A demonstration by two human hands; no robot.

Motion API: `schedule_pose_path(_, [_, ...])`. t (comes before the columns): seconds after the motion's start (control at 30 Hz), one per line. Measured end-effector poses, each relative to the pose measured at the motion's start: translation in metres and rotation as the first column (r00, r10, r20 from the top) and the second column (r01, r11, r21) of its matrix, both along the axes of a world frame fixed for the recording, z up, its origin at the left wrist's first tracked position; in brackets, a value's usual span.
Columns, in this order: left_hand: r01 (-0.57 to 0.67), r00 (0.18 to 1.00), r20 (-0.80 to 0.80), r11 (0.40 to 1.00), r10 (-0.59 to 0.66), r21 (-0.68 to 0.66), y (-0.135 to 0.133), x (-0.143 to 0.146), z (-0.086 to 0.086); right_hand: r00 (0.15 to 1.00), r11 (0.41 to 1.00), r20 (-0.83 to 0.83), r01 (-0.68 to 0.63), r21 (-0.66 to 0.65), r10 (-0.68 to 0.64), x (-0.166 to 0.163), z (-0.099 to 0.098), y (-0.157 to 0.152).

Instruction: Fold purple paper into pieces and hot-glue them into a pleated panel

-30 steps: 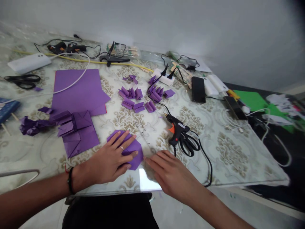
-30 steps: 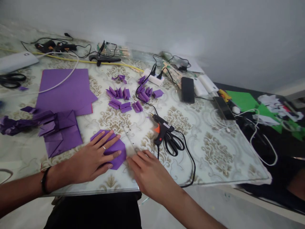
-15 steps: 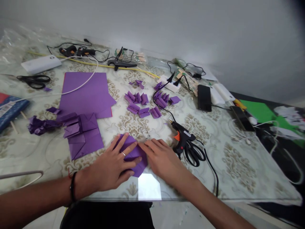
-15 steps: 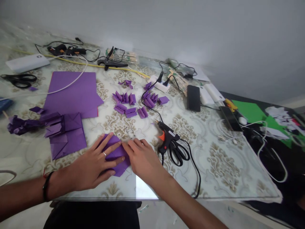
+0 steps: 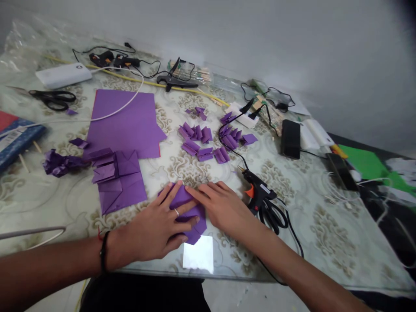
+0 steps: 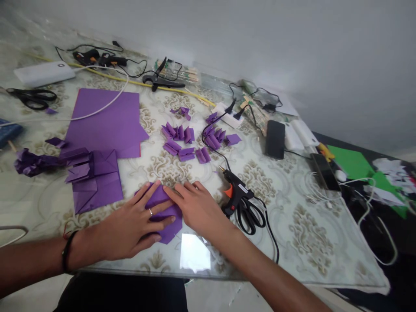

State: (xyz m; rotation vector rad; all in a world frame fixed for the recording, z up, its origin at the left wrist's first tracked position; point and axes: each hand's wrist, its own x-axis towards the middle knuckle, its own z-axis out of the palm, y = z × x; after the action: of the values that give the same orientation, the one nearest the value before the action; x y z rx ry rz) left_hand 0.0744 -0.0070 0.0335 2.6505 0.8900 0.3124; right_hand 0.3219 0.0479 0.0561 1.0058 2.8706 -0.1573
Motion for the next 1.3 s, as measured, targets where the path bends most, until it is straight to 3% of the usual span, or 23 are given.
schedule_pose_path(0.47, [-0.013, 0.999, 0.038, 0.997, 0.01, 0.075, -0.006, 0.001, -0.011, 0.99, 0.988, 0.004, -0.138, 0.074, 0.138, -0.001, -0.002, 0.017])
schedule_pose_path(0.77, [-0.016, 0.999, 0.044, 0.999, 0.014, 0.035, -0.006, 0.004, -0.013, 0.989, 0.989, 0.015, -0.148, 0.022, 0.148, -0.02, -0.003, 0.027])
schedule_pose_path(0.93, [-0.003, 0.998, 0.069, 0.999, 0.0, 0.046, -0.003, 0.001, -0.009, 0.994, 0.996, -0.108, 0.016, -0.091, -0.025, -0.033, 0.002, 0.022])
schedule_pose_path(1.03, [0.115, 0.989, 0.088, 0.991, -0.121, 0.07, 0.006, -0.006, 0.002, 0.946, 0.965, -0.244, 0.162, -0.208, -0.211, -0.033, 0.0, 0.014])
schedule_pose_path(1.13, [0.193, 0.975, 0.082, 0.973, -0.204, 0.125, 0.017, -0.014, 0.014, 0.908, 0.931, -0.297, 0.206, -0.3, -0.297, -0.032, -0.005, 0.007])
schedule_pose_path(1.2, [0.128, 0.989, 0.047, 0.979, -0.137, 0.158, 0.024, -0.019, 0.019, 0.889, 0.911, -0.306, 0.233, -0.339, -0.341, -0.034, -0.007, 0.004])
schedule_pose_path(1.3, [-0.088, 0.996, 0.011, 0.981, 0.087, 0.172, 0.03, -0.022, 0.019, 0.849, 0.866, -0.298, 0.309, -0.393, -0.437, -0.037, -0.006, 0.003])
